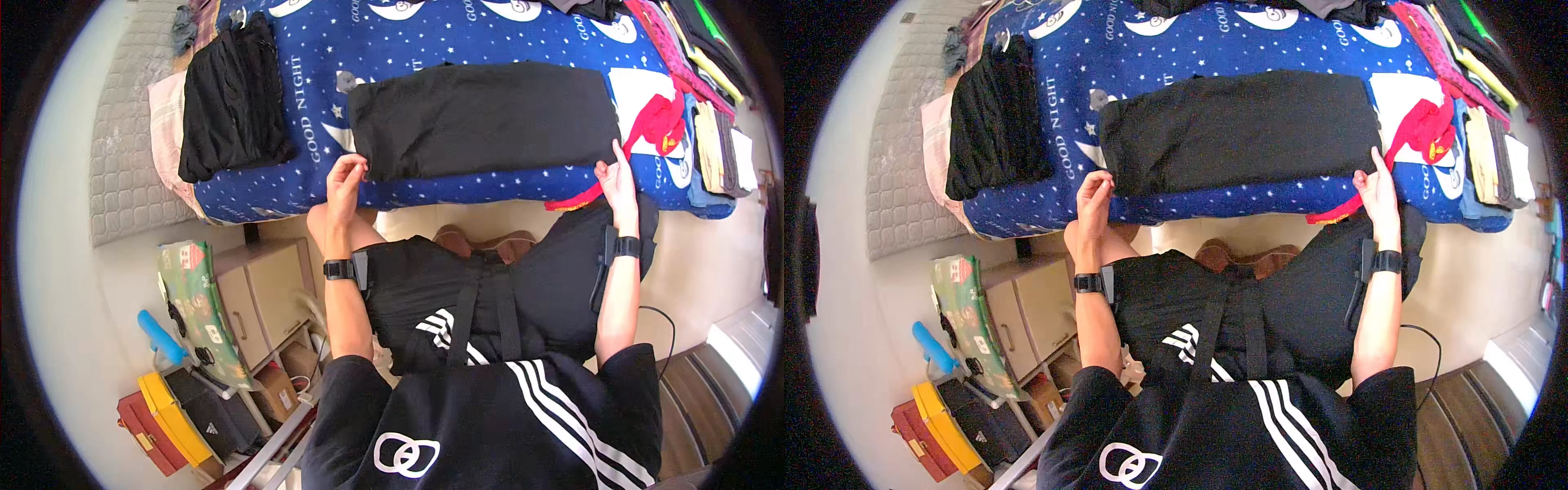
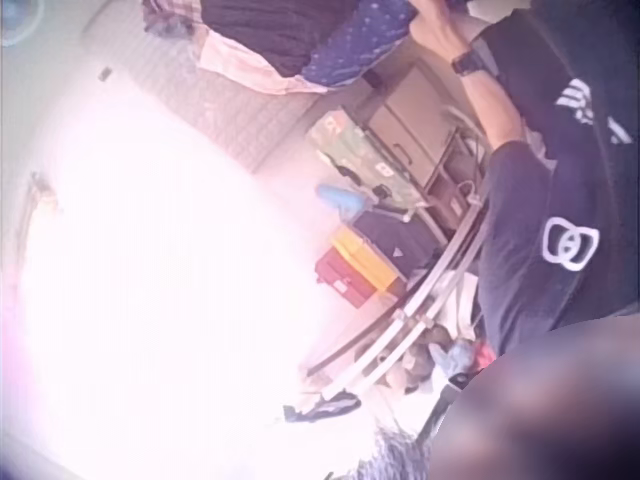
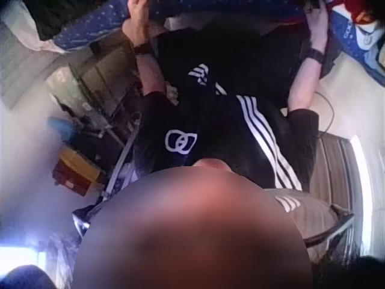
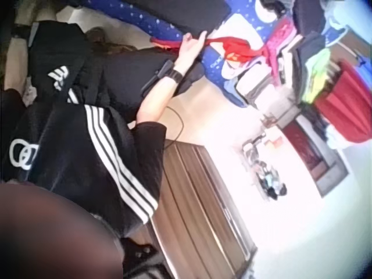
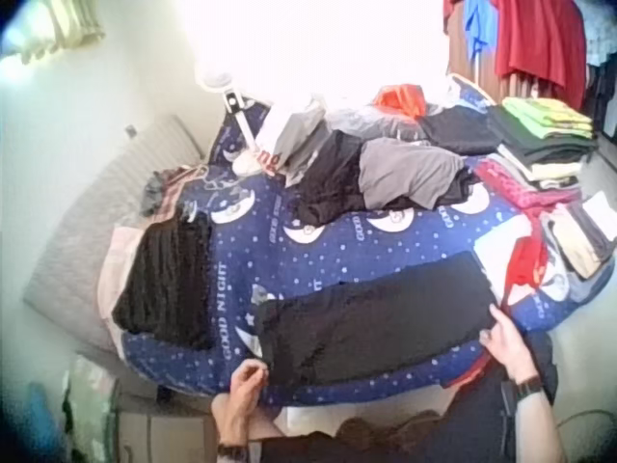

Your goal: Folding t-shirts on a bed.

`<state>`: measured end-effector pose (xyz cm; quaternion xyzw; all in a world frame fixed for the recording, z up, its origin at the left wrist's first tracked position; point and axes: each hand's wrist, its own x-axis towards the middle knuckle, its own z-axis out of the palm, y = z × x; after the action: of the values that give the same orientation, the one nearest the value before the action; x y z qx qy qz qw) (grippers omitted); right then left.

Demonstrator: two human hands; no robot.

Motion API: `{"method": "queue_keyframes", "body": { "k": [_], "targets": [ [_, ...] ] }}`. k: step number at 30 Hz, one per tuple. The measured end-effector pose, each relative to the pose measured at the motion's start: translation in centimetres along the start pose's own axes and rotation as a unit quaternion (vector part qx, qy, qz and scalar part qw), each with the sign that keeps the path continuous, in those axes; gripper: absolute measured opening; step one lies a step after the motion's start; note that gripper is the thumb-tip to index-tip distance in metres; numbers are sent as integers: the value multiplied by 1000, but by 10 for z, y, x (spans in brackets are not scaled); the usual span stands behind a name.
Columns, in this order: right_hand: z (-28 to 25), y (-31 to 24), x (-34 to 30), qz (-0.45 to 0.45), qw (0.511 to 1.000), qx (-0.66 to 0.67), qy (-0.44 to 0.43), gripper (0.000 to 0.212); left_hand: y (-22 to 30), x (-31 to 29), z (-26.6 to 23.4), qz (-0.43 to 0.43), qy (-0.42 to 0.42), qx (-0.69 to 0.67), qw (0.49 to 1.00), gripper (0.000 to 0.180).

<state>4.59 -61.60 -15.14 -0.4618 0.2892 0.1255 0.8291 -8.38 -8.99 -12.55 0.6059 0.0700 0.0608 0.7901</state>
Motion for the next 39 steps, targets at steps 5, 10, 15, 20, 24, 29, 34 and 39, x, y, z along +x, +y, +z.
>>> {"method": "queue_keyframes", "body": {
  "k": [5,10,15,20,24,29,34,39],
  "targets": [
    [11,0,-5,10,1000,-17,-22,42,-2,-9,0,-49,26,72,996,22],
    [21,-1,-3,-8,1000,-13,-5,40,-9,-7,-7,-54,-14,221,974,28],
    [16,-1,0,1,1000,-4,18,36,-1,-6,1,-7,-25,409,912,27],
    [5,2,5,-19,1000,10,12,43,-5,-10,-5,-23,2,373,928,25],
    [14,0,5,-9,999,10,39,49,-20,-9,-27,-130,100,296,941,18],
    [23,-12,-10,-47,997,12,53,35,-18,-8,-18,-213,125,155,956,18],
    [-5,5,23,-57,996,47,43,24,-14,-16,-26,-148,134,34,979,19],
    [3,-8,9,-128,991,-32,34,17,-35,-1,-52,-152,199,106,962,9]
  ]
}}
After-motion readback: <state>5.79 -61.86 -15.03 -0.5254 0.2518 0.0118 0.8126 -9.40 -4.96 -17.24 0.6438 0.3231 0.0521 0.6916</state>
